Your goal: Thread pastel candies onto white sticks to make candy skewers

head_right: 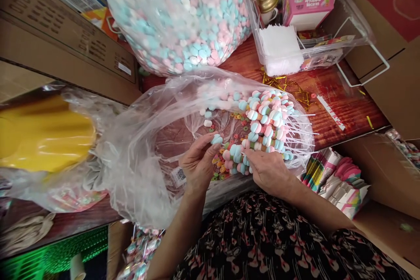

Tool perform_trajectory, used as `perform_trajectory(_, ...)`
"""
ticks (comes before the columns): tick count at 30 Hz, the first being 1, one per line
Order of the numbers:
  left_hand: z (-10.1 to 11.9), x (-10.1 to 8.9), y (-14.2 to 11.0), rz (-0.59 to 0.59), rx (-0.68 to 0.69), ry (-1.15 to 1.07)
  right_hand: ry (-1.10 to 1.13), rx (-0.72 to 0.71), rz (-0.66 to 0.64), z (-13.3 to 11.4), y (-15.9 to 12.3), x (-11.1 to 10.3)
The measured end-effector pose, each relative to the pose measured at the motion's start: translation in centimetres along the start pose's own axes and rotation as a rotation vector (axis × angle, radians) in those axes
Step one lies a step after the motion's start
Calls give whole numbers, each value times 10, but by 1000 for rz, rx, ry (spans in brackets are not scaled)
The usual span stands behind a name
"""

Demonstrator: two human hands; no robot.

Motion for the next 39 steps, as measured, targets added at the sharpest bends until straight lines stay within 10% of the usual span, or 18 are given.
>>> perform_trajectory(5, 7, -2, 0, 38, 117, 120, 149, -54, 90, -12, 0, -2)
perform_trajectory(29, -25, 37, -35, 65, -266, -125, 269, -7, 110, -5, 5, -5)
perform_trajectory(35, -13, 34, 14, -142, -215, -56, 240, 58, 220, 13, -1, -28)
perform_trajectory(39, -17, 54, 73, -419, 49, 421, 250, 98, 361, 25, -11, -52)
Point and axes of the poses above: each hand's wrist, its own y-axis towards the middle knuckle, its own x-axis out of the palm, z = x × y, the point moved 7 cm from there along y, towards the middle knuckle, and after that the axes turned 3 degrees about -z, right-handed, at the moved point
